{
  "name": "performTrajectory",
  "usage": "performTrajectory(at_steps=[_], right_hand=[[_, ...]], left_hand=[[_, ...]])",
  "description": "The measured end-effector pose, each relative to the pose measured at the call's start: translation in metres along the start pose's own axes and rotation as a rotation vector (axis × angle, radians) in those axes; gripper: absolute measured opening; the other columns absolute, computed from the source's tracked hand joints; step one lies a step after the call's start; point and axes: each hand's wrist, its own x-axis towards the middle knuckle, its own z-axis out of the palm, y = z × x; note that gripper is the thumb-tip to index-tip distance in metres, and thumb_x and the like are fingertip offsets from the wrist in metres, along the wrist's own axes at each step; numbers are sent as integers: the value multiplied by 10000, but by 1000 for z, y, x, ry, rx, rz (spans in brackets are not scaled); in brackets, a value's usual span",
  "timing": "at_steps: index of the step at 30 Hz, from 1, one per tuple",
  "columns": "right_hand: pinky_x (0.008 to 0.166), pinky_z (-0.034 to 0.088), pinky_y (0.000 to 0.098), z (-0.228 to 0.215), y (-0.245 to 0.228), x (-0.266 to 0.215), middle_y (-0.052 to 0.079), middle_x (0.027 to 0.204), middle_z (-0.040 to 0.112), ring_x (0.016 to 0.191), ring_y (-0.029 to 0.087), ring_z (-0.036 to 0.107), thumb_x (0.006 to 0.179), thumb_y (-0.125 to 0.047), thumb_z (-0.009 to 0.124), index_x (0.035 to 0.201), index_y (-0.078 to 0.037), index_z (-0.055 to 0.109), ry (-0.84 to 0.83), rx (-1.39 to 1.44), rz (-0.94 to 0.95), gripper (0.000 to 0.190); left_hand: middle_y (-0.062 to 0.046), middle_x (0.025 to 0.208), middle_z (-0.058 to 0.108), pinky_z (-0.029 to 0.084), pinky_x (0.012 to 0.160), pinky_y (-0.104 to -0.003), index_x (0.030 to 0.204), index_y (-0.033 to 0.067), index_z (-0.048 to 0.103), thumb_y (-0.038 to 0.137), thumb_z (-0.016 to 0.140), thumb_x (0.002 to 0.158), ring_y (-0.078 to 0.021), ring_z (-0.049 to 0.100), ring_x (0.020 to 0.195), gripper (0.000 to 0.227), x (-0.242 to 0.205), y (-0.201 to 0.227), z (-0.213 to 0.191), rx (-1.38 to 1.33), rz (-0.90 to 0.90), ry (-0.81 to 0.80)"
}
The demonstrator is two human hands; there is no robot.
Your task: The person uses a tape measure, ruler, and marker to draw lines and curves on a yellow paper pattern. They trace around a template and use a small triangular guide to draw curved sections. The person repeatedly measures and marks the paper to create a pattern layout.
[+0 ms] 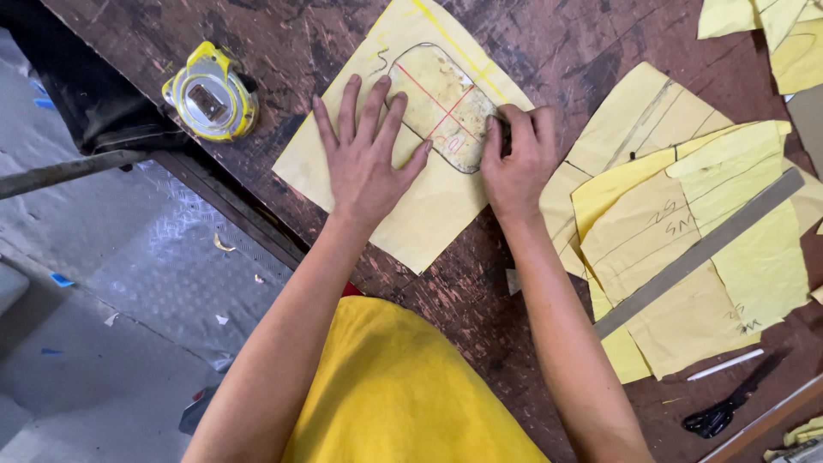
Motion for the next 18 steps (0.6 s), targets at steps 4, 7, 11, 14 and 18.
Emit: performTrajectory(at_steps=[4, 7, 11, 14, 18], right_hand=[[773, 508, 401, 0, -2, 0, 132, 998, 542, 871, 295, 621, 947, -38, 755, 1128, -22, 691, 5, 4, 20, 192], [767, 511, 401, 0, -2, -2, 132, 993, 543, 864, 293, 625, 949, -41, 755, 1125, -23, 691, 7, 13, 32, 188], [770, 508, 397, 3, 0, -2, 129, 985, 540, 865, 287, 622, 946, -42, 751, 1113, -19, 691, 12, 17, 33, 180], [782, 503, 394, 2, 1, -1, 131, 971, 538, 869, 284, 611, 954, -48, 760, 1111, -10, 704, -7, 39, 61, 171], [861, 537, 378, -13, 5, -1, 108, 1044, 584, 961, 266, 631, 996, -69, 760, 1174, -26, 717, 10, 78, 82, 188]], left_hand=[[-98, 1585, 449, 33, 1247, -692, 1487, 211, 605, 520, 737, 982, -355, 256, 1547, 606, 0, 1, -1, 19, 18, -3], [-106, 1581, 442, 34, 1224, -712, 1497, 206, 598, 571, 748, 953, -374, 250, 1535, 672, -2, 0, 1, 13, 17, -20], [-99, 1593, 432, 37, 1236, -706, 1520, 212, 595, 605, 761, 951, -368, 241, 1541, 711, -3, -2, 7, 44, 27, 5], [-86, 1592, 435, 35, 1245, -702, 1516, 225, 592, 618, 773, 941, -359, 244, 1546, 720, -2, -4, 10, 56, 25, 16], [-91, 1590, 438, 32, 1241, -706, 1511, 218, 598, 618, 786, 929, -366, 244, 1543, 731, -4, -2, 12, 55, 21, 16]])
